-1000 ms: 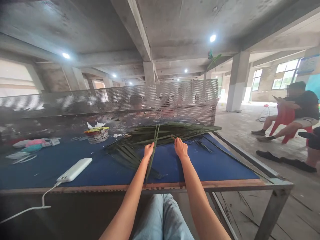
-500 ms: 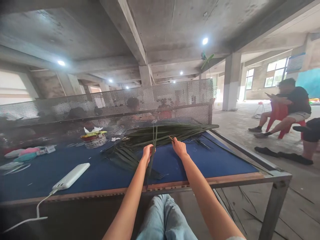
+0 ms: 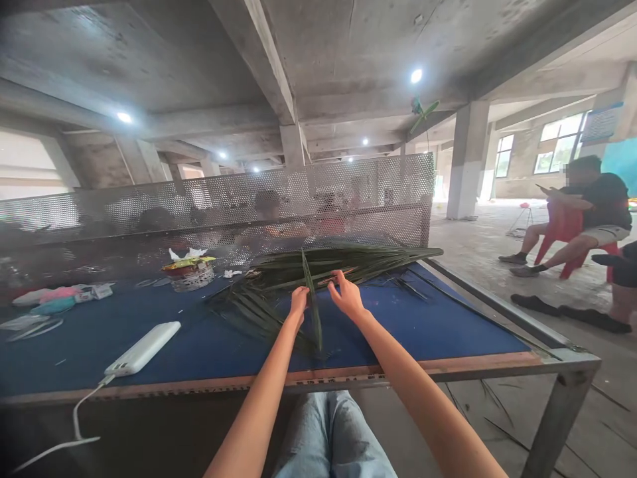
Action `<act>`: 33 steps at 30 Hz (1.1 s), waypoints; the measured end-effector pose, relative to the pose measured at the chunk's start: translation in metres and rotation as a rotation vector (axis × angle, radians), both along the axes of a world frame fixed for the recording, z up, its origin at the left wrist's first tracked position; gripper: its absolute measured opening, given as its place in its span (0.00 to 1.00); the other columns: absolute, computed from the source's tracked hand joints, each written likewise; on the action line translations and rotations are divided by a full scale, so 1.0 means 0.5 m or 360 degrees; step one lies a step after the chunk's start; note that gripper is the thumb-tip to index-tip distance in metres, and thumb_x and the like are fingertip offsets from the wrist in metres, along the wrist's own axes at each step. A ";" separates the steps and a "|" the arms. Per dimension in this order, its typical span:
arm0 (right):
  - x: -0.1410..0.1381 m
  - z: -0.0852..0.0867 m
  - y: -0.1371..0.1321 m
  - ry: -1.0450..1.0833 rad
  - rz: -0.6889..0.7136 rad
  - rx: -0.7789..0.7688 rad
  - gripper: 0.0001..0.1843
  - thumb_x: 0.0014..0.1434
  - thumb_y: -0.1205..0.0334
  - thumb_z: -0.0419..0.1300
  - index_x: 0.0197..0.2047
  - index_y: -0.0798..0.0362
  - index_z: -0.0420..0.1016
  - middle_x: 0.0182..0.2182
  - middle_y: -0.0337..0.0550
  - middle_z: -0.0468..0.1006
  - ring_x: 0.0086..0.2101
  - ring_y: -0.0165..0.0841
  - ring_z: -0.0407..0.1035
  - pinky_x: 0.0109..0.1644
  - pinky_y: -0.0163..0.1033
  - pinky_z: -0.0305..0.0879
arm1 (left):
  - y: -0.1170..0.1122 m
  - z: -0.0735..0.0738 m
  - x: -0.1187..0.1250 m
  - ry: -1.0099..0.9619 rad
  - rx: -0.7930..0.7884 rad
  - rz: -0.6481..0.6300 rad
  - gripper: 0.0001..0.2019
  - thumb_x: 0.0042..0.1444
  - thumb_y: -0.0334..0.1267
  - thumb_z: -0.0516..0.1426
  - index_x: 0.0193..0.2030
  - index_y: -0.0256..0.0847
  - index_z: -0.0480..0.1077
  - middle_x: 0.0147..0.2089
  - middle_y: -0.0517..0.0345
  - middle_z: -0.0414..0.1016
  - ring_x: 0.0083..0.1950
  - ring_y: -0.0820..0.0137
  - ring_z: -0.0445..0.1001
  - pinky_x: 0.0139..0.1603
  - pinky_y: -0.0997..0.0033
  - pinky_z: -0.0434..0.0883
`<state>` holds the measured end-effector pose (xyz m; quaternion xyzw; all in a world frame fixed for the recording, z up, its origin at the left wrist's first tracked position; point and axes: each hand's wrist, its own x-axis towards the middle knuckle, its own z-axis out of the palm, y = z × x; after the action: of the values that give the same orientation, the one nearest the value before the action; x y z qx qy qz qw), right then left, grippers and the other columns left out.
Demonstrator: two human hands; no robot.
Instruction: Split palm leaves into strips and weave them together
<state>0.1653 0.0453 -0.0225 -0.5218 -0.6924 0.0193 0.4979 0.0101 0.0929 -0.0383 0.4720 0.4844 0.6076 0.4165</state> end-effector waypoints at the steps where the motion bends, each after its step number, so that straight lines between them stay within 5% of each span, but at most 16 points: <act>1: 0.001 -0.002 0.004 0.0022 -0.0005 0.0009 0.16 0.60 0.62 0.52 0.52 0.49 0.63 0.42 0.41 0.79 0.44 0.35 0.74 0.44 0.34 0.64 | 0.001 -0.001 0.001 0.0000 -0.0006 -0.0007 0.08 0.49 0.39 0.56 0.24 0.39 0.63 0.18 0.66 0.61 0.21 0.76 0.62 0.24 0.78 0.58; 4: 0.005 -0.006 0.014 0.0080 -0.0059 0.0016 0.15 0.57 0.65 0.56 0.49 0.49 0.65 0.39 0.40 0.81 0.40 0.36 0.75 0.40 0.35 0.65 | 0.005 -0.003 0.003 -0.0025 -0.0005 -0.0075 0.06 0.48 0.38 0.56 0.25 0.39 0.65 0.19 0.65 0.63 0.22 0.75 0.63 0.25 0.77 0.60; 9: 0.008 0.001 0.009 0.0113 -0.0093 0.0163 0.10 0.62 0.52 0.54 0.39 0.49 0.71 0.27 0.39 0.78 0.29 0.33 0.74 0.32 0.33 0.61 | 0.016 -0.002 0.008 -0.0014 0.0019 -0.0264 0.04 0.45 0.36 0.58 0.28 0.38 0.68 0.20 0.64 0.67 0.21 0.75 0.64 0.25 0.77 0.60; 15: 0.005 0.008 0.000 0.0042 -0.0033 0.0482 0.19 0.67 0.53 0.44 0.35 0.52 0.72 0.32 0.45 0.77 0.34 0.33 0.71 0.40 0.34 0.61 | 0.023 -0.006 0.017 0.0085 0.0030 -0.0310 0.14 0.48 0.44 0.60 0.21 0.39 0.64 0.14 0.64 0.63 0.16 0.75 0.62 0.22 0.76 0.57; 19: -0.003 0.003 0.002 0.0154 0.0044 0.0369 0.15 0.64 0.52 0.49 0.37 0.51 0.71 0.28 0.40 0.76 0.27 0.30 0.69 0.34 0.33 0.60 | 0.012 -0.009 0.020 0.0247 0.0103 -0.0259 0.18 0.54 0.50 0.54 0.20 0.41 0.60 0.13 0.63 0.61 0.15 0.73 0.61 0.21 0.74 0.56; 24: -0.014 -0.009 0.012 0.0339 0.0231 0.0231 0.13 0.60 0.50 0.54 0.35 0.51 0.71 0.25 0.38 0.76 0.26 0.30 0.68 0.32 0.33 0.60 | 0.005 -0.001 0.017 0.0465 0.0454 0.0068 0.17 0.51 0.48 0.55 0.19 0.39 0.64 0.19 0.60 0.66 0.24 0.71 0.65 0.28 0.73 0.59; 33: -0.014 -0.018 0.023 0.0475 0.0378 0.0183 0.14 0.59 0.50 0.54 0.34 0.51 0.71 0.28 0.40 0.77 0.28 0.32 0.70 0.33 0.34 0.63 | -0.006 0.004 0.019 0.0337 0.0375 -0.0190 0.14 0.50 0.45 0.55 0.20 0.38 0.69 0.15 0.60 0.67 0.19 0.70 0.66 0.24 0.73 0.60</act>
<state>0.1581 0.0568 -0.0314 -0.3986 -0.6675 0.1154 0.6183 0.0195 0.0897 -0.0365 0.6068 0.4220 0.5814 0.3402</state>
